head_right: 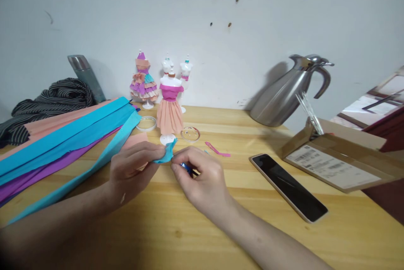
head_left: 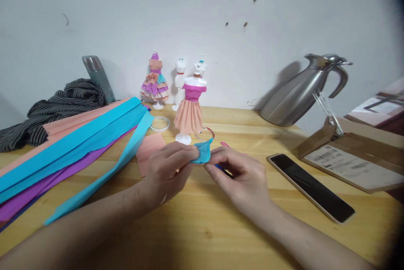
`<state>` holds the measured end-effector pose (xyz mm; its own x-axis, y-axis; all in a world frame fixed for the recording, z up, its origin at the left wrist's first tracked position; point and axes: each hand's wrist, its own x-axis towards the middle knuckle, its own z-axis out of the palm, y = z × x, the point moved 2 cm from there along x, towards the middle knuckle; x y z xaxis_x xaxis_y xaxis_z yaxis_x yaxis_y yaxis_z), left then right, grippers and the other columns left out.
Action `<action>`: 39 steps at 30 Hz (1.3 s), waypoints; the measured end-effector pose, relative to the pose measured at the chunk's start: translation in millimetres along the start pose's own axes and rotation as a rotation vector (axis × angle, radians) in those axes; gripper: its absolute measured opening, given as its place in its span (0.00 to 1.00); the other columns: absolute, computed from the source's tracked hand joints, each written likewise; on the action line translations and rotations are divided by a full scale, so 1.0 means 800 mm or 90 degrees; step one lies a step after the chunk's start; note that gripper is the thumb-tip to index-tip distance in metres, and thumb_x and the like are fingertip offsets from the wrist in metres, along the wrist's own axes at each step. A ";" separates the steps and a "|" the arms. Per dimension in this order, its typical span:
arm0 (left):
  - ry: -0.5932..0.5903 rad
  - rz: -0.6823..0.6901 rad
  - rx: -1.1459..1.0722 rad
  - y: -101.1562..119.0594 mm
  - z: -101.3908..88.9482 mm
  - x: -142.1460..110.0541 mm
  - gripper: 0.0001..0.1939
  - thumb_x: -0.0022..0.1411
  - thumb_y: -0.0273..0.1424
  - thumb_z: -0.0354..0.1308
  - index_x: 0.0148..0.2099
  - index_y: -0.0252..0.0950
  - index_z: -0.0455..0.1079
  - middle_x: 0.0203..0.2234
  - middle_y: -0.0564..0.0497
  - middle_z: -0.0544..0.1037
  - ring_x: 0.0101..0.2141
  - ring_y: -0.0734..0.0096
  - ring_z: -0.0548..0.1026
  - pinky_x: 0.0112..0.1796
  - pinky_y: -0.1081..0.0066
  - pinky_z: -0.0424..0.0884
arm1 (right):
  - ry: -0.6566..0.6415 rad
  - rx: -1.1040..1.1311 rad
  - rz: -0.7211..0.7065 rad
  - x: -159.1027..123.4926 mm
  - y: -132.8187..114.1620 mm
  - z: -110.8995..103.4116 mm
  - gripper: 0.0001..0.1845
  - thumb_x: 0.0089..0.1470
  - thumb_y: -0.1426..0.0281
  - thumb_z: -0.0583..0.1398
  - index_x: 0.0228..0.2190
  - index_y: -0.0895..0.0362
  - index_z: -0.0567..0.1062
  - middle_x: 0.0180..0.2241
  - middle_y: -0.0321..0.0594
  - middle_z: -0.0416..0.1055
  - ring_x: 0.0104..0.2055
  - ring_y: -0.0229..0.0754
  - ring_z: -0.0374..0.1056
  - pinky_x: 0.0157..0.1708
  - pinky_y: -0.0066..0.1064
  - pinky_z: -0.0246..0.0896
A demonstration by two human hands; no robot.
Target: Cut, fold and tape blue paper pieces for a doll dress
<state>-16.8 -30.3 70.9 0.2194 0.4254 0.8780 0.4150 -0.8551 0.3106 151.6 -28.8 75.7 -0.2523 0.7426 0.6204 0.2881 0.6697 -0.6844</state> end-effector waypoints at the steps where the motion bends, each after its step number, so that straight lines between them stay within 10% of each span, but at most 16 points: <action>1: -0.001 0.004 -0.001 0.001 -0.001 0.001 0.12 0.56 0.16 0.54 0.38 0.36 0.72 0.31 0.47 0.80 0.32 0.72 0.78 0.35 0.74 0.75 | -0.010 0.089 0.088 0.001 0.003 0.001 0.06 0.51 0.73 0.61 0.23 0.56 0.71 0.20 0.35 0.70 0.20 0.35 0.64 0.19 0.27 0.60; 5: -0.001 0.028 -0.005 0.004 -0.004 0.004 0.12 0.57 0.16 0.54 0.39 0.36 0.71 0.31 0.46 0.80 0.33 0.72 0.78 0.35 0.73 0.75 | -0.092 0.454 0.346 0.003 0.014 0.013 0.12 0.45 0.64 0.66 0.23 0.57 0.70 0.13 0.29 0.63 0.11 0.28 0.51 0.11 0.23 0.43; 10: 0.006 0.052 -0.011 0.007 -0.005 0.006 0.12 0.57 0.16 0.53 0.39 0.35 0.71 0.31 0.46 0.80 0.32 0.72 0.78 0.35 0.74 0.75 | -0.152 0.645 0.458 0.000 0.018 0.023 0.16 0.41 0.61 0.68 0.23 0.58 0.70 0.13 0.28 0.62 0.10 0.26 0.46 0.09 0.21 0.33; 20: 0.024 -0.017 -0.017 0.011 -0.006 0.007 0.12 0.58 0.17 0.54 0.41 0.37 0.70 0.30 0.49 0.81 0.31 0.72 0.78 0.34 0.74 0.75 | -0.081 0.571 0.316 -0.007 0.019 0.018 0.12 0.45 0.66 0.68 0.26 0.58 0.71 0.25 0.37 0.74 0.13 0.27 0.57 0.15 0.23 0.46; 30: -0.012 0.218 0.108 0.017 -0.015 0.013 0.07 0.62 0.20 0.49 0.39 0.33 0.66 0.32 0.39 0.81 0.36 0.62 0.79 0.35 0.65 0.78 | -0.088 0.589 0.291 -0.009 0.021 0.023 0.14 0.44 0.65 0.68 0.22 0.57 0.70 0.14 0.28 0.62 0.12 0.29 0.54 0.13 0.23 0.44; 39: -0.007 0.176 0.081 0.017 -0.010 0.013 0.08 0.59 0.16 0.49 0.37 0.32 0.66 0.31 0.39 0.80 0.34 0.64 0.79 0.33 0.66 0.77 | -0.026 0.454 0.209 -0.008 0.017 0.020 0.11 0.46 0.65 0.68 0.23 0.56 0.71 0.16 0.31 0.65 0.14 0.31 0.57 0.12 0.23 0.48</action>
<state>-16.1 -39.9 86.8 0.3487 0.1850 0.9188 0.4450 -0.8955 0.0114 142.6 -24.3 56.1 -0.2945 0.8935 0.3390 -0.3047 0.2484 -0.9195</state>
